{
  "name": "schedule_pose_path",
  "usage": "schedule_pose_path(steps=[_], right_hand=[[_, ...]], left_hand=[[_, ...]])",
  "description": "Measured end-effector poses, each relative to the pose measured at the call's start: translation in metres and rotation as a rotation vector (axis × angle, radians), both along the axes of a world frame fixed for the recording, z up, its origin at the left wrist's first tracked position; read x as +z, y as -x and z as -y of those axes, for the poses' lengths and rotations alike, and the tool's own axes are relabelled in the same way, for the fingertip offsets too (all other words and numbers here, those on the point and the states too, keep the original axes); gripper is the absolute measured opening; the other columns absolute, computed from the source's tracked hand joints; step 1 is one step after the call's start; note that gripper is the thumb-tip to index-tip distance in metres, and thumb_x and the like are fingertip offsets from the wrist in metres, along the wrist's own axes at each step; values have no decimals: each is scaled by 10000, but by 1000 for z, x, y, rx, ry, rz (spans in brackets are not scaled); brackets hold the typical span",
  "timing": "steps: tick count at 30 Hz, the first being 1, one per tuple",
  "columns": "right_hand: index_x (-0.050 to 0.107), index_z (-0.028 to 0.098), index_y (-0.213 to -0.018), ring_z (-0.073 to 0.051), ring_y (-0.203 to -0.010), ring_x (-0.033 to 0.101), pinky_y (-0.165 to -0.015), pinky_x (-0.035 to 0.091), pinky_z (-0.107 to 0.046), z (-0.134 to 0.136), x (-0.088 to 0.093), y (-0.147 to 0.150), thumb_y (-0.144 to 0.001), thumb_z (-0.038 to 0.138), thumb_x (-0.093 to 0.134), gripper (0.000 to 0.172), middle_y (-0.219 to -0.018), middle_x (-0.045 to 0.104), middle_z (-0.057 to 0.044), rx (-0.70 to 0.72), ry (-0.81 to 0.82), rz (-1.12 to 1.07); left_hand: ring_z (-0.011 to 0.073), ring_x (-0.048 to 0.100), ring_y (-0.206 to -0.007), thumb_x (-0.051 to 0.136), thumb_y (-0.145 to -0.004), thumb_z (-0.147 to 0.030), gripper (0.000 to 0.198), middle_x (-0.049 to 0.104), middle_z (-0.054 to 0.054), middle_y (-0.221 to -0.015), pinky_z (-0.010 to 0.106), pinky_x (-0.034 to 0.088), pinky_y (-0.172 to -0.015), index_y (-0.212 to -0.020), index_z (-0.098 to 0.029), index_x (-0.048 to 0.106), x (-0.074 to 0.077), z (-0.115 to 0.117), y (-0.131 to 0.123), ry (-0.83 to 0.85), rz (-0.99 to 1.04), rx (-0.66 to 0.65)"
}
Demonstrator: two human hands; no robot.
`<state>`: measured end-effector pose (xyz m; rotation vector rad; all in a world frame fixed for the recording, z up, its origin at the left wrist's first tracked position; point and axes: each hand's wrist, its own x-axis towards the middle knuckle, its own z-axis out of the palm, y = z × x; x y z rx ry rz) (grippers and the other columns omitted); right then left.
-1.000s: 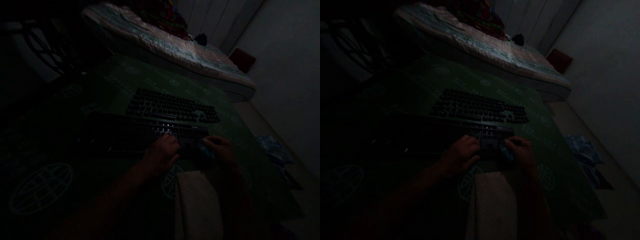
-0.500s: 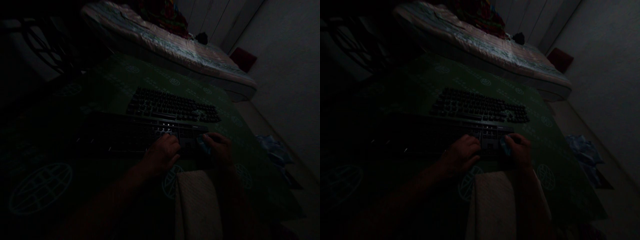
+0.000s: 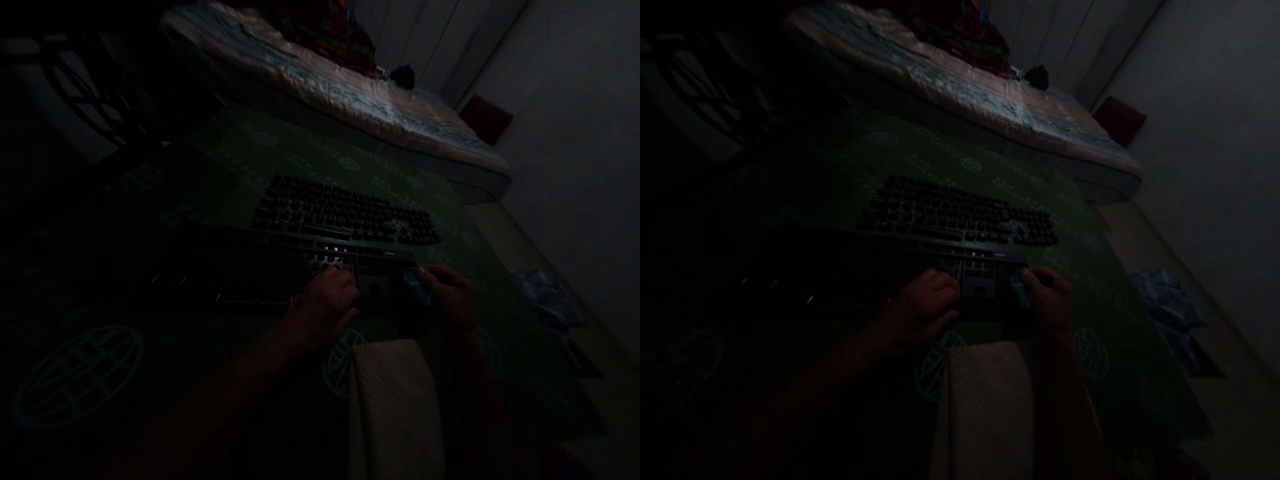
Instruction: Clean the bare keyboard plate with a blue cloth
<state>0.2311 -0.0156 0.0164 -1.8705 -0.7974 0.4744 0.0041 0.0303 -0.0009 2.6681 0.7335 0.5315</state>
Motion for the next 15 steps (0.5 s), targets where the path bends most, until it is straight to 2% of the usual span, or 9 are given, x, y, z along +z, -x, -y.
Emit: schedule_pose_path(steps=[4, 8, 15], right_hand=[[693, 165, -650, -182, -610, 615, -522, 474, -268, -1, 2, 4, -589, 380, 746, 230, -627, 668, -42, 38, 12, 58], [691, 161, -652, -180, -606, 614, -513, 465, -265, -2, 1, 3, -578, 373, 751, 232, -622, 660, -39, -24, 16, 63], [700, 154, -720, -174, -600, 620, -528, 479, -279, -1, -1, -4, -595, 402, 754, 283, -654, 672, -42, -46, -54, -13]], left_hand=[[212, 487, -913, 566, -820, -176, 62, 570, 67, -985, 347, 435, -790, -877, -152, 560, 0, 0, 0, -8, 4, 5], [211, 487, -913, 570, -821, -181, 61, 569, 63, -984, 348, 435, -793, -875, -156, 559, -1, -1, 0, -11, 3, 1], [208, 484, -906, 576, -817, -178, 58, 568, 64, -982, 347, 430, -790, -866, -152, 557, -3, -1, -1, -3, 6, -6]])
